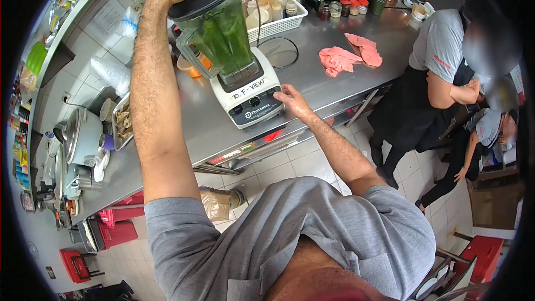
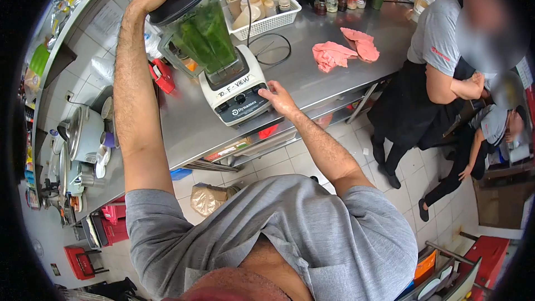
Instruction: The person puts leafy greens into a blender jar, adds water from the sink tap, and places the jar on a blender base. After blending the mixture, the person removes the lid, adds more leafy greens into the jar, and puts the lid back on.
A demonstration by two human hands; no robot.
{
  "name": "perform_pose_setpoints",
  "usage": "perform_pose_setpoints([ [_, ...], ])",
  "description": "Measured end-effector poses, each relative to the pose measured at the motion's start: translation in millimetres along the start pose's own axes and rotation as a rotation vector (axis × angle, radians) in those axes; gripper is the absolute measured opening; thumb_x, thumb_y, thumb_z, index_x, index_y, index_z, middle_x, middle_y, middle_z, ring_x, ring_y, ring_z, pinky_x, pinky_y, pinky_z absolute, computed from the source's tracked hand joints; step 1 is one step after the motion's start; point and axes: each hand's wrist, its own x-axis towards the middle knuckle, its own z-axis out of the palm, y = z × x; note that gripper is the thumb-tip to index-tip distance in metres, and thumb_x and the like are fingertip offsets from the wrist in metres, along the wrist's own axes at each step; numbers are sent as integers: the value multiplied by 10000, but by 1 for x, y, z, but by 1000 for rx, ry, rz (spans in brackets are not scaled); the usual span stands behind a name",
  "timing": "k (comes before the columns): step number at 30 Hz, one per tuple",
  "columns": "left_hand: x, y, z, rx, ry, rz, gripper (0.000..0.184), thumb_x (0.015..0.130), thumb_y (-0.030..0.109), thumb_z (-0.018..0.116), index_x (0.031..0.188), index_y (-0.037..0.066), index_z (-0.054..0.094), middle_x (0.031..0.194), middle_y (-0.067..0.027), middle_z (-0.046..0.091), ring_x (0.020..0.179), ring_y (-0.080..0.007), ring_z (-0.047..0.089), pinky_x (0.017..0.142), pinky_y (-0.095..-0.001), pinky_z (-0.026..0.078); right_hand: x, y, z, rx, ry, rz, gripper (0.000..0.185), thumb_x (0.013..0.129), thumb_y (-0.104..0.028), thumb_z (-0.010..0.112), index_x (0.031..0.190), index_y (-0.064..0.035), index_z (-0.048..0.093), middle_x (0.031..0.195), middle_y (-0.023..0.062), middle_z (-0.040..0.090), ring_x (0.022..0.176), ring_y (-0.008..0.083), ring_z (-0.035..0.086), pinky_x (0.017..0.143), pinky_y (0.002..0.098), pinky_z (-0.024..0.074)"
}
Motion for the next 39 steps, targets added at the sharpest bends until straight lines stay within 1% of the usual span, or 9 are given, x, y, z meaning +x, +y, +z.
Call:
perform_pose_setpoints([
  [4,14,-26,7,-16,36,113,684,661,451,682,1187,36,542,1160,-137,559,1059,-240,526,915,-302,382,-11,-14,0,-25,-7,-80,604,758,-370,660,1201,-6,469,1089,156,554,1030,230,524,887,324,406],
  [12,20,-33,8,-202,-91,196,723,631,281,754,1251,28,483,1227,-167,495,1141,-277,483,982,-352,348,-5,-5,-8,-143,-24,8,689,767,-506,607,1236,-25,455,1216,198,507,1153,304,469,980,361,358],
  [14,22,-36,4,6,-55,180,725,637,272,751,1269,45,478,1259,-164,485,1167,-262,467,992,-343,335,-7,-10,-10,-147,-54,38,715,749,-526,614,1240,-31,456,1222,178,508,1159,300,465,970,360,359],
  [26,15,-45,-10,-206,55,115,696,603,345,765,1225,118,549,1111,-110,595,980,-200,570,872,-289,427,9,-16,-21,-77,-124,68,676,799,-472,618,1253,-1,449,1114,188,572,1004,253,555,863,340,435],
  [29,9,-39,-14,-297,52,80,693,610,359,767,1230,137,552,1080,-99,609,925,-172,586,840,-276,445,26,-65,-44,-275,70,-248,587,784,-356,664,1209,14,502,1160,177,574,1060,251,562,904,337,439],
  [31,5,-38,-16,-300,73,89,690,610,363,768,1228,140,555,1064,-93,615,902,-160,590,826,-269,452,32,-137,-53,-243,210,-467,398,770,-211,667,1086,18,590,1091,183,602,1003,230,582,852,340,459],
  [34,4,-40,-16,-295,103,99,695,606,367,767,1227,139,556,1083,-97,611,922,-167,589,837,-266,446,43,-223,-58,-448,374,-841,242,767,-214,607,956,-67,643,843,117,586,819,230,590,747,345,469],
  [37,2,-31,-17,-204,122,168,737,587,406,767,1236,137,546,1106,-113,604,932,-191,596,842,-280,451,34,-253,-46,-434,277,-784,239,760,-239,614,912,-57,644,841,110,615,805,210,597,731,332,471],
  [39,-3,-9,-23,-161,-87,167,735,593,437,720,1201,71,531,1224,-175,501,1155,-315,448,967,-397,357,35,-238,-40,-419,231,-628,257,755,-262,622,901,-52,644,832,106,648,771,210,605,716,331,474],
])
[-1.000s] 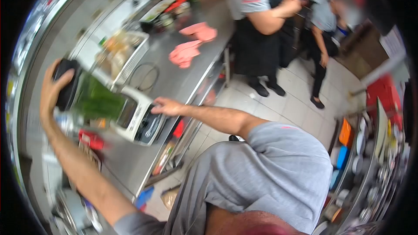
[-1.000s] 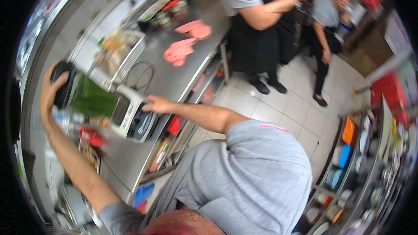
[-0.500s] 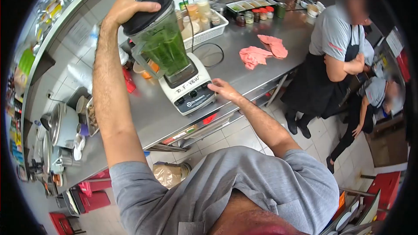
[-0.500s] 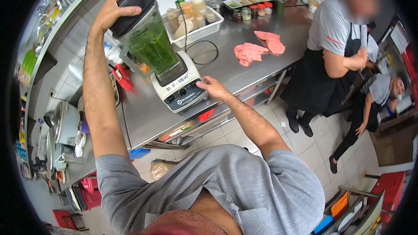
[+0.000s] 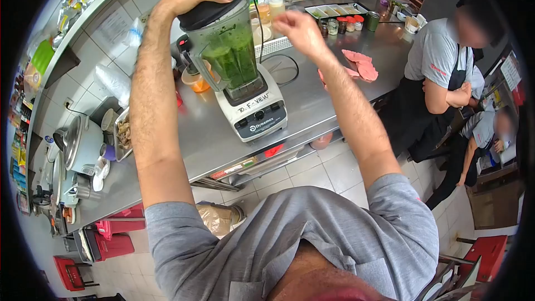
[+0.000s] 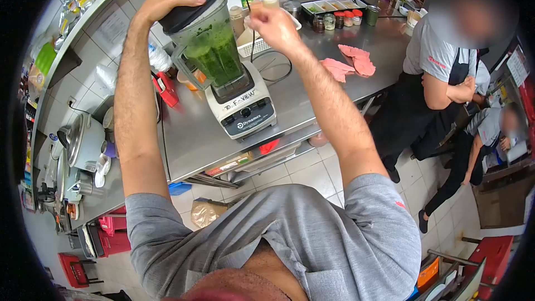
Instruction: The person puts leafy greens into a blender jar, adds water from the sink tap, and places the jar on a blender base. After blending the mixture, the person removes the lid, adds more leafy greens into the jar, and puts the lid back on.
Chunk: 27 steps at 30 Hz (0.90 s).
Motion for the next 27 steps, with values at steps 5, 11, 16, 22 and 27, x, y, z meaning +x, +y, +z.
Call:
perform_pose_setpoints([
  [5,17,-32,15,150,92,-25,804,549,454,757,1249,134,524,1142,-133,585,994,-239,585,877,-339,453,-88,95,50,146,-73,339,541,776,-315,662,1180,16,524,1172,217,558,1110,311,531,930,368,418],
  [11,19,-30,20,244,100,-14,801,541,442,759,1241,128,527,1137,-138,582,1011,-239,576,896,-347,449,-164,131,91,197,-221,603,736,782,-455,645,1314,-12,396,1231,234,495,1164,309,471,958,373,382],
  [16,10,-4,15,215,8,-94,755,585,438,724,1216,74,524,1284,-179,460,1191,-325,420,984,-406,344,-167,136,97,391,-287,661,746,789,-453,647,1326,-9,380,1181,193,524,1112,256,494,935,340,387],
  [22,-1,16,13,132,-21,-155,788,579,440,727,1242,79,503,1317,-186,417,1220,-339,380,1005,-419,323,-171,120,87,482,-283,697,693,808,-393,645,1337,-34,379,1137,161,548,1037,228,523,914,327,393],
  [27,8,-4,17,169,0,-152,777,585,440,724,1245,94,505,1305,-185,426,1219,-340,381,1006,-429,320,-171,137,98,366,-305,561,628,822,-330,637,1335,-66,388,1192,167,532,1088,239,510,937,339,384],
])
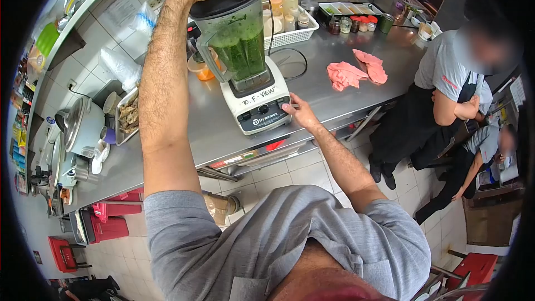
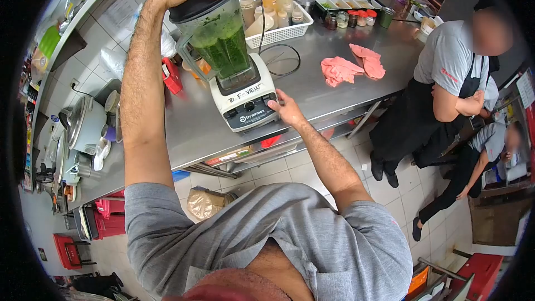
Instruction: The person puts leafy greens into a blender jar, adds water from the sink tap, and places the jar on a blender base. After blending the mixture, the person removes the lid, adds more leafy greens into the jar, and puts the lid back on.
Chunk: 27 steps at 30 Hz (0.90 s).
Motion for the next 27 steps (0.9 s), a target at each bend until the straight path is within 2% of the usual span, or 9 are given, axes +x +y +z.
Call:
perform_pose_setpoints([
  [6,-5,7,-3,-27,-30,-22,776,577,420,731,1240,84,509,1294,-182,447,1203,-336,404,998,-417,331,-10,-13,2,37,6,-17,594,847,-298,610,1337,-55,378,1193,148,534,1074,239,515,933,333,384],
  [8,-9,8,-2,-44,46,43,736,578,402,731,1213,88,532,1270,-178,473,1176,-327,433,975,-414,352,-10,-23,-2,72,-22,21,593,848,-295,609,1338,-57,376,1193,147,532,1076,235,513,932,329,383],
  [12,-1,5,-4,-77,-34,28,698,579,391,730,1183,89,553,1252,-174,491,1152,-320,455,950,-416,371,-2,-8,4,167,-8,64,594,848,-309,608,1336,-61,378,1186,146,533,1076,222,511,930,322,381],
  [16,-1,5,-3,-78,-47,46,688,580,392,728,1173,87,557,1232,-172,505,1134,-323,467,936,-414,381,-8,-10,2,58,-33,1,608,849,-326,604,1334,-39,375,1190,151,531,1088,221,504,938,320,375],
  [19,-2,4,-3,-33,-14,47,698,580,399,727,1183,95,552,1235,-175,498,1138,-327,461,939,-414,379,-5,0,4,78,-28,-4,610,855,-347,595,1359,-91,366,1195,136,512,1115,200,472,959,324,350],
  [22,-1,1,0,-14,20,29,711,580,408,726,1197,104,543,1239,-178,489,1150,-332,449,950,-417,371,-6,-4,2,110,15,23,598,862,-333,592,1356,-83,367,1195,138,514,1116,205,474,961,320,349],
  [24,-7,9,-4,-15,30,15,719,581,413,726,1205,109,538,1241,-180,484,1157,-335,442,958,-420,364,-5,-6,2,134,-35,-20,595,856,-309,599,1340,-50,370,1224,157,519,1126,231,493,956,324,368],
  [27,-9,14,-6,-74,-83,11,735,580,424,727,1216,111,530,1252,-180,473,1168,-338,430,970,-425,352,-5,-4,-1,44,-63,-20,580,872,-337,577,1349,-75,376,1195,114,521,1118,195,462,978,312,326],
])
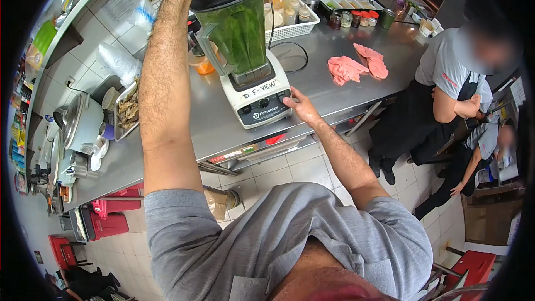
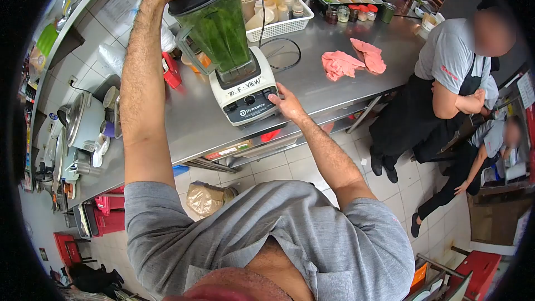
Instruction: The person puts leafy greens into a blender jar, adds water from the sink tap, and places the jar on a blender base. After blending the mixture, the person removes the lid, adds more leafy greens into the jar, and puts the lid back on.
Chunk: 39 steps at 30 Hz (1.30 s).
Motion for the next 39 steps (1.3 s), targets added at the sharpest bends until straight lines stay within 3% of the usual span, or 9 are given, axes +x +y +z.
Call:
perform_pose_setpoints([
  [2,8,-13,6,111,135,22,747,576,435,726,1218,107,526,1258,-182,465,1173,-339,423,974,-427,347,0,4,4,30,42,-6,576,872,-328,579,1348,-74,377,1186,115,527,1112,195,465,976,312,326],
  [7,7,-12,3,66,77,-14,774,574,450,723,1233,103,511,1275,-179,447,1190,-339,403,983,-430,336,4,8,1,45,34,-21,571,874,-315,574,1350,-71,372,1181,112,534,1106,196,469,974,314,329],
  [10,7,-14,6,65,88,-27,776,575,448,723,1236,105,506,1284,-177,437,1195,-340,395,985,-434,333,2,3,-1,-40,-11,-23,620,850,-333,596,1347,-51,357,1252,167,500,1173,240,460,980,318,343],
  [13,5,-9,3,67,114,-76,760,577,443,725,1230,116,510,1283,-173,435,1191,-343,396,983,-438,333,5,9,3,-20,105,-13,590,851,-311,590,1341,-66,371,1260,170,495,1173,243,460,986,321,336],
  [18,6,-6,1,68,41,-20,756,585,451,716,1237,128,509,1269,-169,453,1198,-329,395,993,-416,327,5,5,-4,-37,-35,-19,602,851,-325,583,1337,-43,368,1270,174,486,1183,252,449,994,326,328],
  [22,10,-18,7,106,171,41,709,575,438,727,1171,100,545,1221,-169,480,1160,-329,424,967,-406,346,3,7,1,-43,59,-5,610,846,-310,594,1336,-30,364,1259,174,495,1167,254,461,987,325,335],
  [28,6,0,-1,42,18,30,681,573,420,733,1141,86,558,1169,-167,506,1119,-323,452,944,-401,362,3,6,-1,-65,-9,-32,641,843,-316,596,1360,-40,333,1288,172,476,1190,255,450,1000,320,326],
  [31,9,-12,7,75,140,66,664,573,407,737,1127,82,567,1134,-167,527,1092,-322,473,929,-399,375,6,11,-1,-63,10,25,652,842,-325,594,1363,-41,326,1308,169,460,1222,261,423,1012,326,317],
  [39,8,-9,6,68,139,59,656,578,401,733,1126,81,569,1143,-171,531,1086,-324,480,923,-406,378,8,16,0,-69,34,2,654,842,-319,593,1366,-40,319,1340,172,425,1242,272,403,1025,333,307],
])
